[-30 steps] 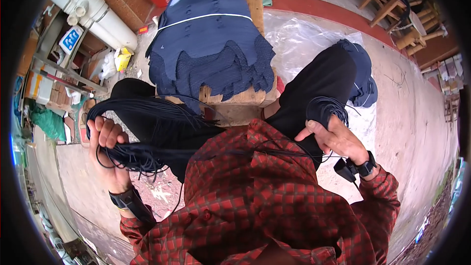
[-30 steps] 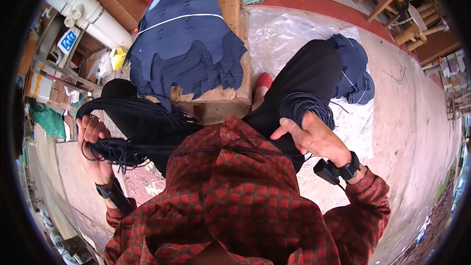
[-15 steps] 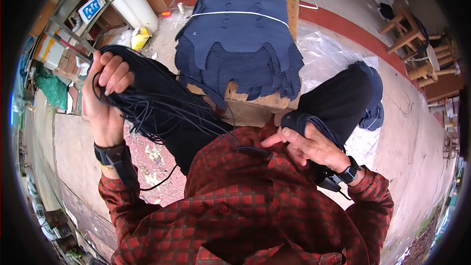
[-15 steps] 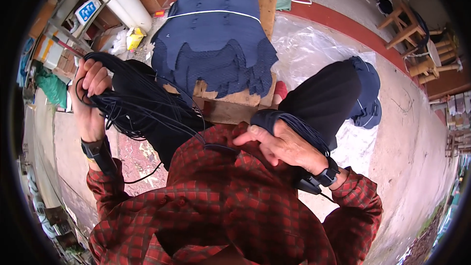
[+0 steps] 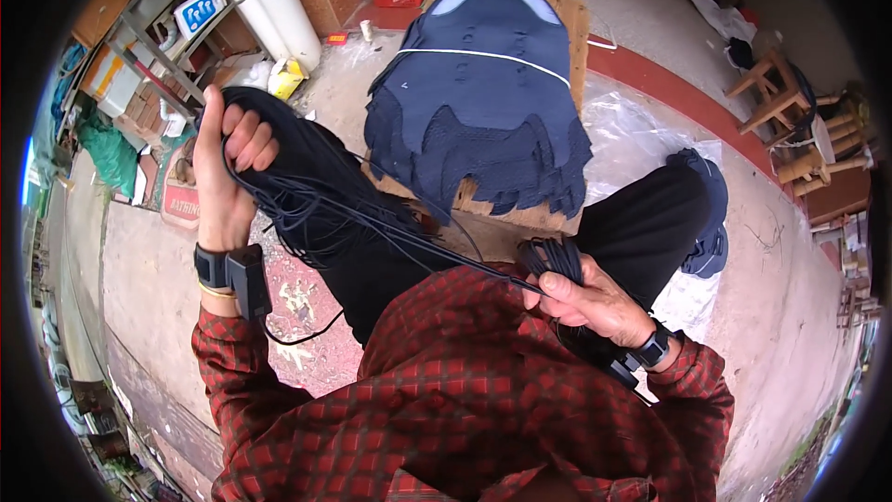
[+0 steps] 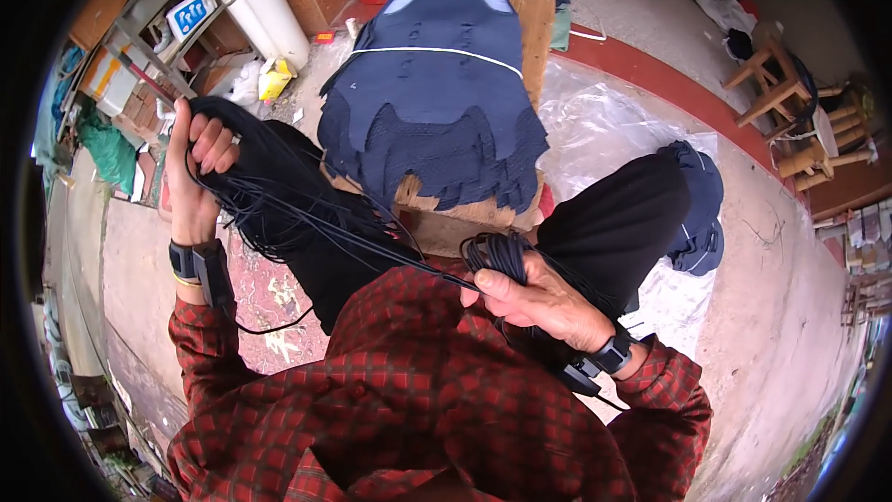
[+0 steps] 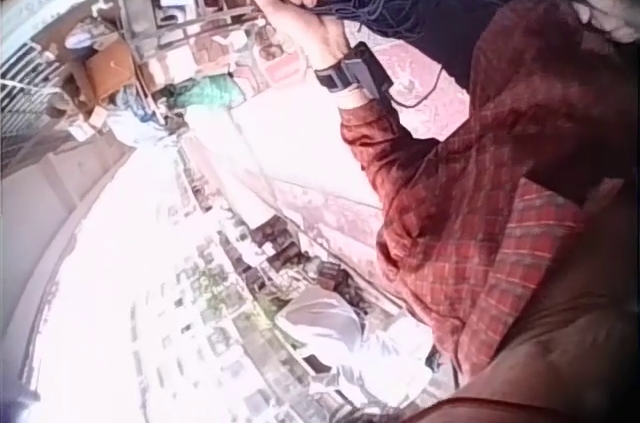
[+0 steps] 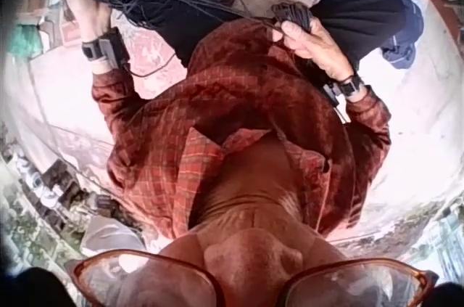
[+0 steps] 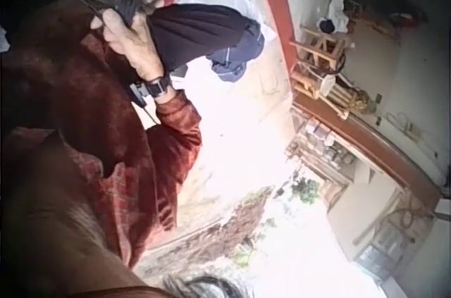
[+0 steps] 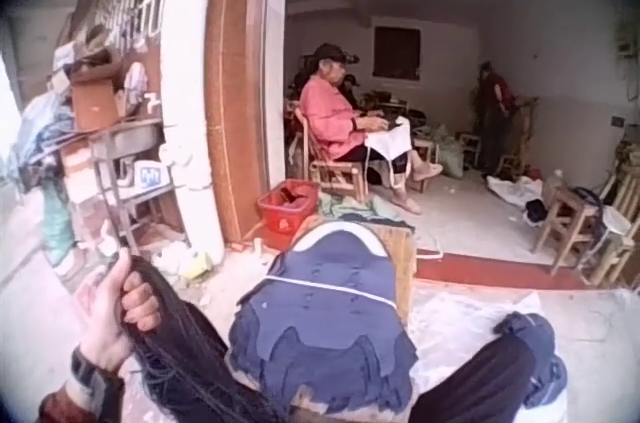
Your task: Threading a shoe upper component and organizing bundles of shoe straps/cords.
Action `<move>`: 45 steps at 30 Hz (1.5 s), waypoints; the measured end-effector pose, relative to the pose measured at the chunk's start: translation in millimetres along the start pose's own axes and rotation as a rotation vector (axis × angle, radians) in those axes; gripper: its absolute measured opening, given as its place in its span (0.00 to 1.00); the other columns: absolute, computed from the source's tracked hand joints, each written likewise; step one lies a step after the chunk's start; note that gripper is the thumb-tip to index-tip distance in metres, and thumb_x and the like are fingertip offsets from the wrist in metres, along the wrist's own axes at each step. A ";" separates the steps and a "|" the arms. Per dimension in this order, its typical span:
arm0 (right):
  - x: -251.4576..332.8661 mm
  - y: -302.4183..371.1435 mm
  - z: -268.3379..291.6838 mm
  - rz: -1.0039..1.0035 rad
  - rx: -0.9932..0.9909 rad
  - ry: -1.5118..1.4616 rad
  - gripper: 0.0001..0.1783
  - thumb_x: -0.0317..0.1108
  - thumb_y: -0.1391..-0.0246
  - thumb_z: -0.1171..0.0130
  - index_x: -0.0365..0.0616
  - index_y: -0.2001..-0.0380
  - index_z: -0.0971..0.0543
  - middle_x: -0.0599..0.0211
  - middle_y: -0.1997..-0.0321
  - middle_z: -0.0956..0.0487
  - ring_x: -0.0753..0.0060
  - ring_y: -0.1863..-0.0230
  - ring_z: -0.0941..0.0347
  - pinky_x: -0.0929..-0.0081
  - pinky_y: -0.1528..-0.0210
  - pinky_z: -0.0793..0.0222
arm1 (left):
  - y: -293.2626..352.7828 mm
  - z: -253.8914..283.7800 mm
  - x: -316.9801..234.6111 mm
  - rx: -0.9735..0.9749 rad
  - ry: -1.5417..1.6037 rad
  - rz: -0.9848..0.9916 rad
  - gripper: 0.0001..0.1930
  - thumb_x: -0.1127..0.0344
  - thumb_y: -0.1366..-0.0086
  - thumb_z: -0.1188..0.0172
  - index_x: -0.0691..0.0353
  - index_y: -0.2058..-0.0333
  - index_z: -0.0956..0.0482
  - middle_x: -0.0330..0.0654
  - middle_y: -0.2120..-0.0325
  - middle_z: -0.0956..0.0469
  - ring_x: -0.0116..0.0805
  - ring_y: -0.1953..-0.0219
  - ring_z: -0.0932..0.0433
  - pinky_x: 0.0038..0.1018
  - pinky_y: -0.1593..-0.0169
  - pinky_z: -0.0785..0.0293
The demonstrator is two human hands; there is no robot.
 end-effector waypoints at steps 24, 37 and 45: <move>-50.8 188.2 214.6 -0.026 -0.848 0.831 0.11 0.33 0.45 0.41 0.39 0.77 0.21 0.75 0.84 0.31 0.85 0.79 0.38 0.78 0.76 0.43 | -21.2 175.2 -0.9 -0.600 -0.579 -0.062 0.22 0.45 0.36 0.39 0.48 0.81 0.35 0.28 0.88 0.39 0.22 0.87 0.40 0.22 0.82 0.42; 67.7 250.8 288.2 -0.191 -1.111 0.895 0.14 0.39 0.46 0.40 0.39 0.75 0.17 0.70 0.82 0.22 0.81 0.84 0.30 0.80 0.82 0.38 | -6.6 8.2 -104.6 -0.336 -0.573 -0.152 0.24 0.40 0.32 0.49 0.51 0.79 0.34 0.26 0.89 0.46 0.17 0.90 0.51 0.18 0.84 0.56; 97.2 286.5 329.7 0.602 -1.000 -0.325 0.12 0.43 0.33 0.50 0.52 0.70 0.31 0.89 0.85 0.47 0.97 0.89 0.55 0.90 0.92 0.63 | -4.7 -129.0 -125.6 0.137 -0.740 0.100 0.27 0.48 0.29 0.50 0.49 0.86 0.43 0.27 0.92 0.44 0.16 0.94 0.50 0.16 0.90 0.56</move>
Point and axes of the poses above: each hand's wrist, its own y-axis away from the middle knuckle, its own z-axis out of the back of the hand, x = y × z, the point moved 9 cm from there along -y, towards the middle knuckle
